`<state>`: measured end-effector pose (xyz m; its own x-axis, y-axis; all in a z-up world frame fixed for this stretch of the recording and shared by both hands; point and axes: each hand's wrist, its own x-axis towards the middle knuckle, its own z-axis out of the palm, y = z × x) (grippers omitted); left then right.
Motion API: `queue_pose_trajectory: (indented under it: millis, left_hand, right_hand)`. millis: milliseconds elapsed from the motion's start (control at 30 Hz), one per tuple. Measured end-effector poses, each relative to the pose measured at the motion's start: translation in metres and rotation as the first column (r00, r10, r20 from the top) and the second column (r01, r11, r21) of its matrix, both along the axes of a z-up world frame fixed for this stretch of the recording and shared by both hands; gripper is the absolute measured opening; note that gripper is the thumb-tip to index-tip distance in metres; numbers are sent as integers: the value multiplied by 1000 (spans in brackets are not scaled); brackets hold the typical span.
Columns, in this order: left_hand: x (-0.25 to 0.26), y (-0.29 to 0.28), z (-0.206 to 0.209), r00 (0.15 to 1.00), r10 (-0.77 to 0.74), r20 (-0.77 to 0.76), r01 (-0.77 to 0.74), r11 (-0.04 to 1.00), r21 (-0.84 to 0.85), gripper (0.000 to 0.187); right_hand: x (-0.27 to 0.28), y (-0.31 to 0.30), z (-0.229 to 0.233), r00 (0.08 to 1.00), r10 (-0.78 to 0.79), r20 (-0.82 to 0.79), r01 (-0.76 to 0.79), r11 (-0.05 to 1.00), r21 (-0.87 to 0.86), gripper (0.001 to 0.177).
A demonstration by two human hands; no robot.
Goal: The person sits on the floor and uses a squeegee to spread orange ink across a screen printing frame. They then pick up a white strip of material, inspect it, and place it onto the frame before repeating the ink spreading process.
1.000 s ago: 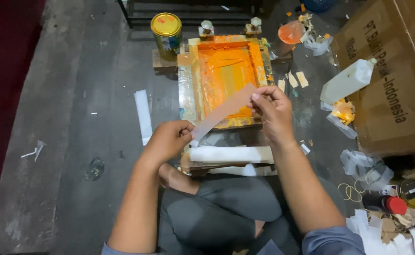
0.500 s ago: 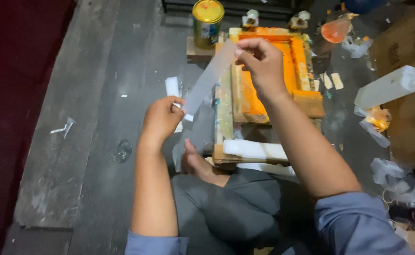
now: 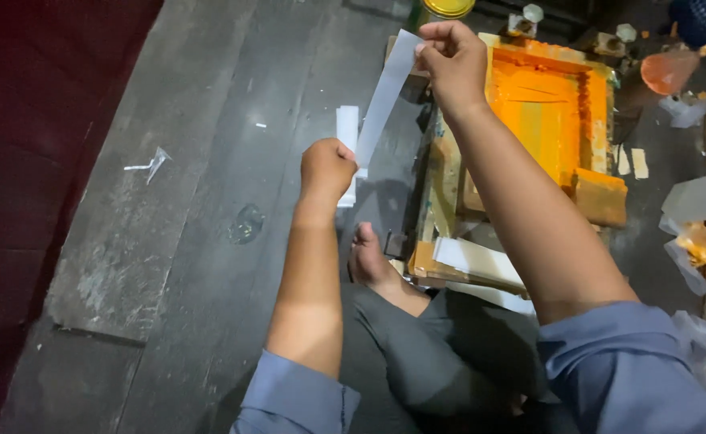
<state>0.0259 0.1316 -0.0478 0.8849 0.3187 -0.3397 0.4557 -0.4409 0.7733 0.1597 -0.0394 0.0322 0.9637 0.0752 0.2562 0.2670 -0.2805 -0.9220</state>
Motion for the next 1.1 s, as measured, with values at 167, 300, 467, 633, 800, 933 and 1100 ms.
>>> queue_pose_trajectory:
  millis: [167, 300, 467, 633, 800, 933, 1100]
  left_hand:
    - [-3, -3, 0, 992, 61, -111, -70, 994, -81, 27]
    - [-2, -6, 0, 969, 27, -246, -43, 997, -59, 30]
    - [9, -12, -46, 968, 45, -248, -41, 999, 21, 21]
    - [14, -12, -61, 943, -49, -330, 88, 991, 105, 16]
    - [18, -17, -52, 837, -130, -532, 213, 972, 98, 35]
    - [17, -18, -42, 811, -155, -564, 245, 966, 87, 39]
    - [15, -20, -29, 761, -172, -626, 259, 965, 50, 30]
  right_hand:
    - [1, 25, -22, 999, -9, -43, 0, 978, -209, 16]
    - [24, 32, -81, 996, -1, -91, -21, 970, -240, 20]
    - [13, 40, -98, 984, 13, -177, -78, 927, -367, 21]
    - [4, 45, -115, 949, 36, -313, -187, 865, -466, 33]
    - [-5, 48, -123, 860, 118, -497, -409, 742, -531, 54]
    - [2, 48, -152, 837, 169, -520, -453, 747, -487, 62]
    - [-1, 54, -157, 849, 174, -498, -468, 685, -558, 68]
